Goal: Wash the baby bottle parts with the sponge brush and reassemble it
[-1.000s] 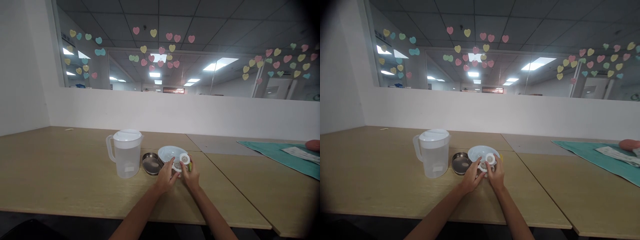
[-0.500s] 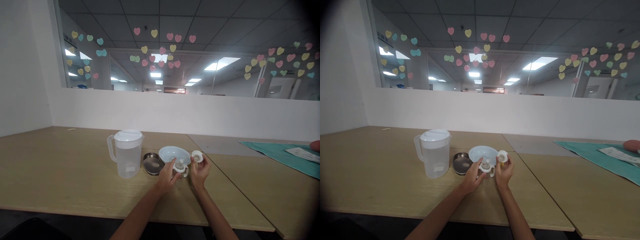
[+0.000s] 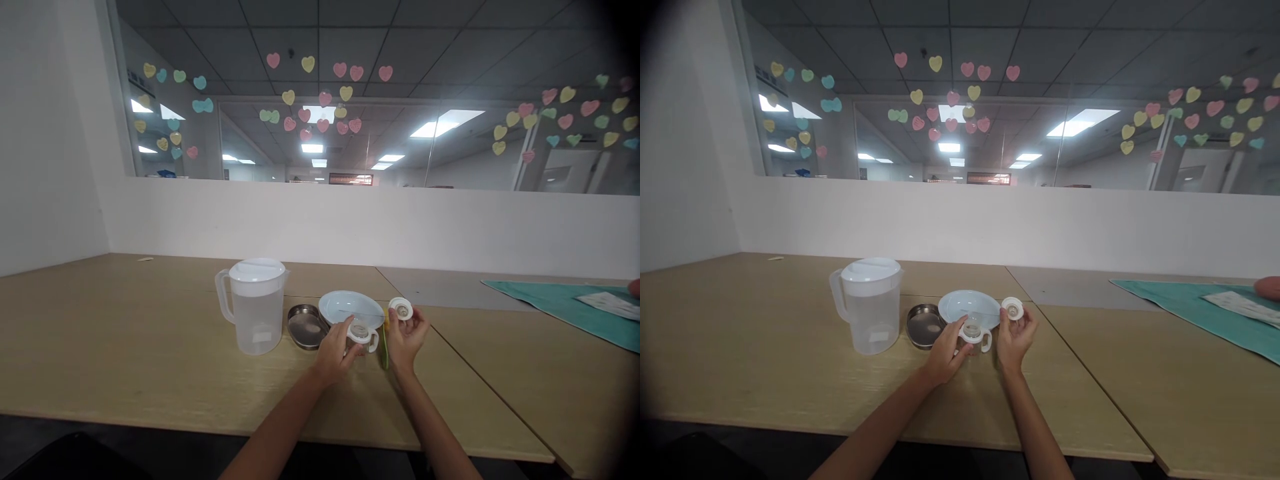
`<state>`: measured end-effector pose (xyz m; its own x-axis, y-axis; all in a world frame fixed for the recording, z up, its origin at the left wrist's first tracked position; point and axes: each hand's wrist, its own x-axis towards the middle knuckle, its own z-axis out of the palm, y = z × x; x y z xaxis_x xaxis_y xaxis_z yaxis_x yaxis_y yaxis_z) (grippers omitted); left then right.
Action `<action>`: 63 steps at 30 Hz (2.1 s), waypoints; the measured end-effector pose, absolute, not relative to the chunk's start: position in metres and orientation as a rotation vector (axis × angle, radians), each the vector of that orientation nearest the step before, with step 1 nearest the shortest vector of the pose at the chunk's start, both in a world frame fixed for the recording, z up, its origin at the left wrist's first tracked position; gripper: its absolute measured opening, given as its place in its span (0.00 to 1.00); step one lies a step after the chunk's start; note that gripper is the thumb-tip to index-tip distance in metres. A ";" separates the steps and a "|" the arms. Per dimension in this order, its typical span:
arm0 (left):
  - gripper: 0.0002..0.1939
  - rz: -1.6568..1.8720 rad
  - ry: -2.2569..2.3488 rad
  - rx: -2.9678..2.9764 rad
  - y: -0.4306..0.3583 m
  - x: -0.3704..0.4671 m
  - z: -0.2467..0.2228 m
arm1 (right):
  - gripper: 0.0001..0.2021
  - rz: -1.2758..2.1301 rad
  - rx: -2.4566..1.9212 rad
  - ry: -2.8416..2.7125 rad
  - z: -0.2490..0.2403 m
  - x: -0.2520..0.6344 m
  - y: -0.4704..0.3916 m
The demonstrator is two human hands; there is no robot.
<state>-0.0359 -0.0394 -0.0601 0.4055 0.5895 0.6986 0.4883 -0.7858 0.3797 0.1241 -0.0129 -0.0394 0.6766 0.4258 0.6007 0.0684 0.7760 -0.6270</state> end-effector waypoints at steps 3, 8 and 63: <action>0.29 1.330 0.986 2.538 -0.038 -0.036 -0.061 | 0.24 0.280 -0.663 -0.813 -0.040 0.125 -0.011; 0.28 1.335 0.989 2.546 -0.037 -0.036 -0.062 | 0.24 0.401 -0.680 -0.881 -0.045 0.125 -0.007; 0.27 1.379 0.964 2.552 -0.034 -0.037 -0.066 | 0.21 0.218 -1.247 -1.129 -0.056 0.135 -0.004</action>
<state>-0.0375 -0.0338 -0.0658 0.3950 0.5640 0.7252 0.4877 -0.7977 0.3547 0.1347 -0.0038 -0.0558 0.4830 0.6780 0.5541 0.4233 0.3731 -0.8256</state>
